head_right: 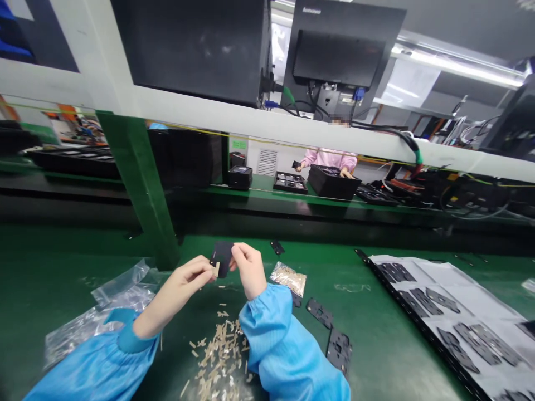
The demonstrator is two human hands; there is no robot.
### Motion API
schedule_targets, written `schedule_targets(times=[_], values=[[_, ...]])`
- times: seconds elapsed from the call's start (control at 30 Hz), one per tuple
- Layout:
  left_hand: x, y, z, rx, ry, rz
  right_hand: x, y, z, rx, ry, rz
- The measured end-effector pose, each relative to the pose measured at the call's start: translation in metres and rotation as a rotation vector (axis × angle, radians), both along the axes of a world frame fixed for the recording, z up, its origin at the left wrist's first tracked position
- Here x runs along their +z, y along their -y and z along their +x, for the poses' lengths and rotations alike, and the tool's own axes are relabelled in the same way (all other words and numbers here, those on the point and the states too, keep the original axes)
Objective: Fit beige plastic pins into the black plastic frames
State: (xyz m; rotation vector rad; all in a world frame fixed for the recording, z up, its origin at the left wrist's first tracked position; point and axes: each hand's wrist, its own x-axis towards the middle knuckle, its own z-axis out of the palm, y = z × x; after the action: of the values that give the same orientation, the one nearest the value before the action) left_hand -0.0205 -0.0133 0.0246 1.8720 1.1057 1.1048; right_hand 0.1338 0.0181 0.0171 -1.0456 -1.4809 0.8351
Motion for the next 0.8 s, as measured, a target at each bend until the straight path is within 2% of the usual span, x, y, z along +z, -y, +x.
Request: schedule_targets(times=[0.13, 0.23, 0.3, 0.37, 0.53, 0.8], values=[[0.003, 0.005, 0.002, 0.142, 0.039, 0.050, 0.012, 0.019, 0.003, -0.053, -0.011, 0.132], [0.005, 0.009, 0.004, 0.191, 0.032, 0.095, 0.019, 0.035, -0.002, -0.009, 0.247, 0.362], [0.007, 0.012, 0.005, 0.207, 0.013, 0.128, 0.020, 0.043, -0.006, -0.042, 0.434, 0.521], [0.010, 0.016, 0.007, 0.213, -0.017, 0.159, 0.020, 0.047, -0.009, -0.110, 0.536, 0.605], [0.015, 0.023, 0.010, 0.203, -0.110, 0.234, 0.019, 0.047, -0.009, -0.203, 0.687, 0.679], [0.011, 0.023, 0.010, 0.235, -0.155, 0.248, 0.019, 0.046, -0.007, -0.157, 0.771, 0.714]])
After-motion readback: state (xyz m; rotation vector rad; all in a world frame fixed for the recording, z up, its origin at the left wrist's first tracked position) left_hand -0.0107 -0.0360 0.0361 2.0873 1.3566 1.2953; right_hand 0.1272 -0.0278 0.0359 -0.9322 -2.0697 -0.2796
